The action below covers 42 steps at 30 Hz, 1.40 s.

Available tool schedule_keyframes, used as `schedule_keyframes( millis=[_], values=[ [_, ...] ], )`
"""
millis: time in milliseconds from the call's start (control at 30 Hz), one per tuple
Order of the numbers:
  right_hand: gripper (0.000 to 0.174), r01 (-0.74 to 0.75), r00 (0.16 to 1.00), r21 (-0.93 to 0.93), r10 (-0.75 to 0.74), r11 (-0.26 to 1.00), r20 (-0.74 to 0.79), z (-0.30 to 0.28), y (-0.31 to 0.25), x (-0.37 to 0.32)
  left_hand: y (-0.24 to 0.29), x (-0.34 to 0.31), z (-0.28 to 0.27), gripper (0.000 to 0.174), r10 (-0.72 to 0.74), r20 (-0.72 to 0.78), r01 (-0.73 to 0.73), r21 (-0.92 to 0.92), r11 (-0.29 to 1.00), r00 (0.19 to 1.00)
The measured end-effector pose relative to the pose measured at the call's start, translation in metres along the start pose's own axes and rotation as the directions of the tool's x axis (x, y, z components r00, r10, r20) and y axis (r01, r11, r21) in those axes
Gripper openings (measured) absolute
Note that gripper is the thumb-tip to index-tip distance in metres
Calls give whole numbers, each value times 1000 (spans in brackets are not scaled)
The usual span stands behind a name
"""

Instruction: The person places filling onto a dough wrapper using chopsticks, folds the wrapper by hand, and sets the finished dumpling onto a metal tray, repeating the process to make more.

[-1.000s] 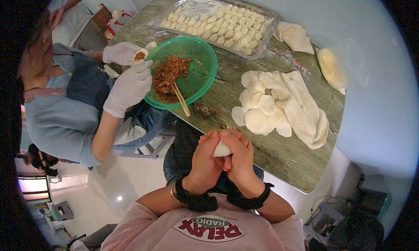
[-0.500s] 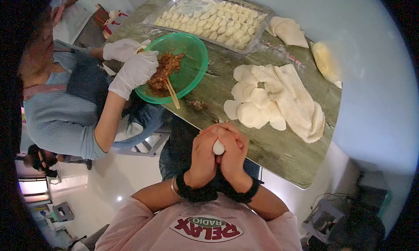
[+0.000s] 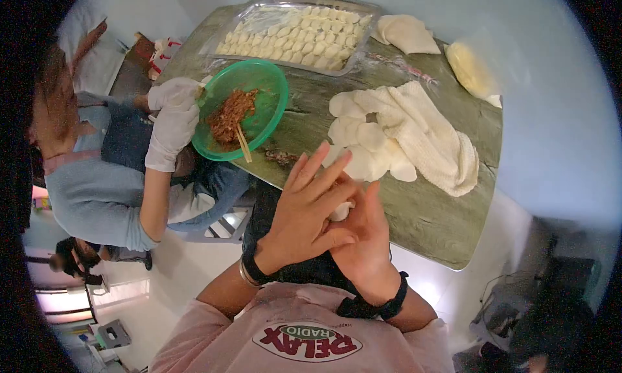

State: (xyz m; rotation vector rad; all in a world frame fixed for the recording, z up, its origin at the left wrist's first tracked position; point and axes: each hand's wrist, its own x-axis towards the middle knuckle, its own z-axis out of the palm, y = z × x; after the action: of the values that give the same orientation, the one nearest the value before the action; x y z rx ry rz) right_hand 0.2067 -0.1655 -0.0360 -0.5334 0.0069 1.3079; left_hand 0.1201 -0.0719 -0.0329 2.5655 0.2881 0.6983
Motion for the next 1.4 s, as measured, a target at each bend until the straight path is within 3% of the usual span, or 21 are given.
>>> schedule_keyframes(
  millis=[100, 200, 300, 500, 733, 933, 1000, 1067, 1133, 1267, 1333, 1400],
  values=[
    [66, -6, 997, 67, 1, 998, 80, -11, -4, 0, 11, 9, 0, 65, -57, -29, 56, -38, 998, 998],
    [59, 42, 996, 183, -56, 982, 67, -22, -7, -2, 18, 6, 2, 55, -108, -70, 103, -75, 992, 992],
    [54, 117, 988, 277, -140, 954, 64, -24, -14, -9, 22, -1, 12, 38, -174, -281, 110, -228, 967, 944],
    [50, 220, 969, 250, -240, 943, 52, -22, -23, -26, 37, 1, 28, 17, -241, -320, 163, -252, 954, 916],
    [52, 240, 961, 205, -262, 949, 85, -31, -23, -36, 48, 1, 35, 12, -240, -315, 158, -264, 951, 918],
    [50, 247, 958, 17, -246, 969, 144, -30, -30, -39, 40, 6, 34, 10, -210, -340, 143, -214, 966, 917],
    [55, 181, 982, -121, -173, 976, 74, -33, -29, -34, 33, 6, 35, 11, -233, -310, 159, -244, 957, 922],
    [53, 156, 986, -122, -147, 980, 81, -34, -28, -27, 24, 4, 34, 11, -248, -312, 166, -267, 949, 917],
    [45, 118, 993, -216, -110, 969, 50, -35, -27, -18, 15, 1, 31, 18, -335, -228, 216, -423, 880, 914],
    [37, 39, 997, -266, -55, 963, -55, -25, -41, 0, -6, 0, 16, 22, -414, -244, 220, -563, 797, 877],
    [37, 38, 993, -436, -82, 899, -82, -13, -57, 12, -26, -8, 15, 23, -494, -105, 309, -663, 682, 863],
    [37, 55, 986, -506, -126, 861, -107, 10, -77, 26, -52, -14, 17, 21, -451, -40, 334, -615, 715, 891]
  ],
)
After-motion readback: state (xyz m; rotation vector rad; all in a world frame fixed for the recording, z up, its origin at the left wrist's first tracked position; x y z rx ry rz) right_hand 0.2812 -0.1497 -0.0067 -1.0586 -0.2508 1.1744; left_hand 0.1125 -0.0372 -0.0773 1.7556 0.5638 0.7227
